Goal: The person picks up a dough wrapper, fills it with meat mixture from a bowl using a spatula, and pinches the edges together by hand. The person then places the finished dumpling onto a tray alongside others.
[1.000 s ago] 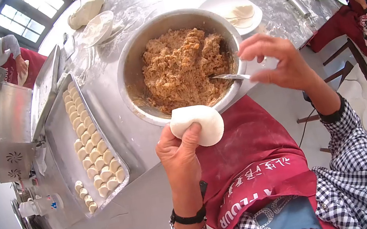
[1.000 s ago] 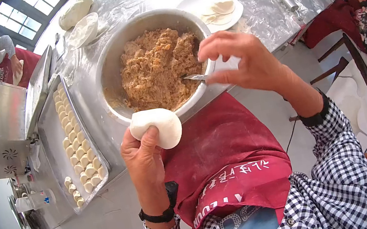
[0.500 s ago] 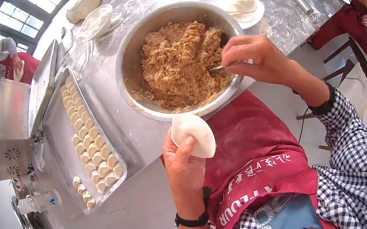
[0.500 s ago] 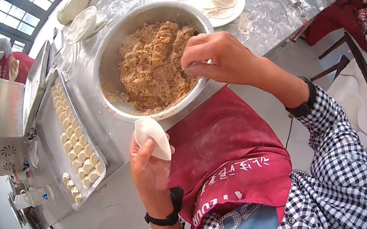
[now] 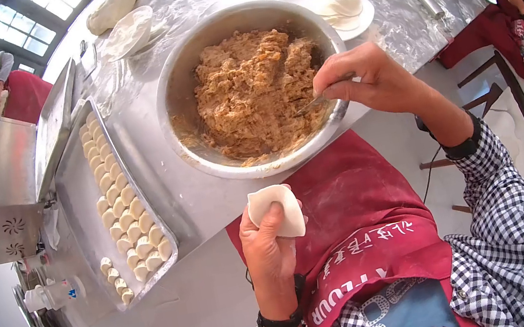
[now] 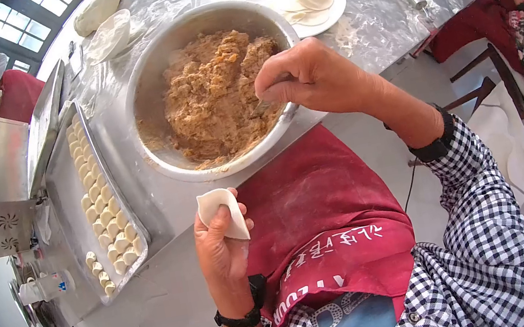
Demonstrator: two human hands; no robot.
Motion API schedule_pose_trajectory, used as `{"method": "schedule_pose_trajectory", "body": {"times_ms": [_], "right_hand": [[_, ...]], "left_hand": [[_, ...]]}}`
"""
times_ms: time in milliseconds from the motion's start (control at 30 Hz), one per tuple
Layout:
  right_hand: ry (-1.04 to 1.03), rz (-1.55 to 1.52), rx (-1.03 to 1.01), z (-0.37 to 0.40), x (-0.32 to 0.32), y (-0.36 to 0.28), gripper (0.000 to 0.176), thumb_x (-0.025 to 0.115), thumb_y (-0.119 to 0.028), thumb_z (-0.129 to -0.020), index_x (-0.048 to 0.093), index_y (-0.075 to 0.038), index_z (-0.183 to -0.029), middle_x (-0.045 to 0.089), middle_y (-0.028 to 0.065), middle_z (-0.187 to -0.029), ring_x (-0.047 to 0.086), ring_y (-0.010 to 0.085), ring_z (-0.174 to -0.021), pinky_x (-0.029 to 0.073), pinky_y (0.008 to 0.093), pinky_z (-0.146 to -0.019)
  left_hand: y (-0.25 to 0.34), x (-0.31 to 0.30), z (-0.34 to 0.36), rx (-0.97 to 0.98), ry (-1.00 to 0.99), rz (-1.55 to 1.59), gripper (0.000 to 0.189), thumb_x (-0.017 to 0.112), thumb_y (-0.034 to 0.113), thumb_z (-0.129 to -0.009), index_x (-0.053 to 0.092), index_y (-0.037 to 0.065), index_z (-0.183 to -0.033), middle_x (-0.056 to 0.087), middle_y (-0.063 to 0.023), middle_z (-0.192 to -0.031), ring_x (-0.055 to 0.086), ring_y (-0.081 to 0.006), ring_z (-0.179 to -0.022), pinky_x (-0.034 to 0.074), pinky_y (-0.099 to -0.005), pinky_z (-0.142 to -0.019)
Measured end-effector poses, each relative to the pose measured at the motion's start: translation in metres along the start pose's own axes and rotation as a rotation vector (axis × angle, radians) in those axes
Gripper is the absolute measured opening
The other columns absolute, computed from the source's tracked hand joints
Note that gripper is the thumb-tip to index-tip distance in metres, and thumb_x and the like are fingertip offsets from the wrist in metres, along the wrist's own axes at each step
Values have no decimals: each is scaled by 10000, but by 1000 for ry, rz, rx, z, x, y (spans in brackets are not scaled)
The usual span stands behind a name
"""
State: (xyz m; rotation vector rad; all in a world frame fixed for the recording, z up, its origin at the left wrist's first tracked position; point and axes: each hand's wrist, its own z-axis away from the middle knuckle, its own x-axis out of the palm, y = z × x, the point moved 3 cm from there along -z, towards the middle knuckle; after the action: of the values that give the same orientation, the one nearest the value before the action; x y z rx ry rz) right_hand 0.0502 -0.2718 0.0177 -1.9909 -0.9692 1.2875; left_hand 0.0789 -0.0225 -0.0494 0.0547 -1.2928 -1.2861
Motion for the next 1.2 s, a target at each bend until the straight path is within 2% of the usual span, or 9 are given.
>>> {"method": "schedule_pose_trajectory", "body": {"times_ms": [67,167,233,300,467,533,667,967,1200], "right_hand": [[-32,-5,16,1,0,1,61,622,-24,-794,631,-6,-851,638,30,-730,571,75,-668,469,223,-620],[-61,-100,128,4,1,6,79,610,12,-799,625,8,-876,637,40,-814,563,82,-709,453,215,-645],[-46,-180,150,4,3,9,55,630,-30,-798,637,-12,-850,621,-9,-717,539,40,-662,455,196,-612],[-60,-166,140,3,6,7,55,629,-35,-802,637,-11,-851,617,-11,-716,532,40,-654,453,195,-608],[-73,-227,188,3,13,9,58,623,-48,-816,637,-11,-859,611,-11,-713,522,37,-650,452,192,-597],[-7,-402,268,6,14,14,65,625,-64,-822,633,-14,-863,619,5,-717,539,42,-635,470,193,-574],[52,-433,274,8,14,18,77,626,-86,-828,632,-20,-866,635,27,-728,559,51,-605,487,192,-544],[115,-494,327,6,18,10,97,616,-96,-838,630,-11,-882,652,64,-735,577,63,-585,502,196,-540],[156,-639,339,6,22,11,114,632,-99,-830,626,0,-888,652,96,-791,598,89,-596,514,201,-555]], "left_hand": [[1,0,0,18,22,0,265,630,74,-812,530,13,-1050,608,-119,-952,622,-188,-801,557,-303,-589],[-3,-9,-2,43,48,-20,259,605,64,-822,525,9,-1061,601,-117,-987,623,-202,-820,563,-330,-634],[-2,-9,-2,44,54,-31,260,593,61,-825,520,8,-1069,599,-114,-993,622,-208,-827,563,-344,-652],[-1,-9,-2,46,60,-41,262,581,59,-829,516,8,-1078,597,-111,-1000,622,-214,-834,563,-358,-670],[3,-5,-1,35,84,-24,298,516,188,-887,486,19,-1131,571,-118,-1068,587,-242,-953,520,-396,-767],[4,-7,0,36,107,-12,307,502,211,-895,482,23,-1137,566,-115,-1082,574,-246,-980,506,-404,-792],[5,-10,-1,44,124,3,321,487,241,-905,476,35,-1151,563,-105,-1107,554,-251,-1024,477,-419,-843],[6,-13,-2,39,91,64,328,472,282,-918,484,51,-1150,556,-99,-1136,542,-241,-1054,466,-421,-860],[8,-12,-1,41,145,38,313,468,241,-919,479,44,-1162,555,-91,-1135,542,-239,-1051,463,-425,-868]]}}
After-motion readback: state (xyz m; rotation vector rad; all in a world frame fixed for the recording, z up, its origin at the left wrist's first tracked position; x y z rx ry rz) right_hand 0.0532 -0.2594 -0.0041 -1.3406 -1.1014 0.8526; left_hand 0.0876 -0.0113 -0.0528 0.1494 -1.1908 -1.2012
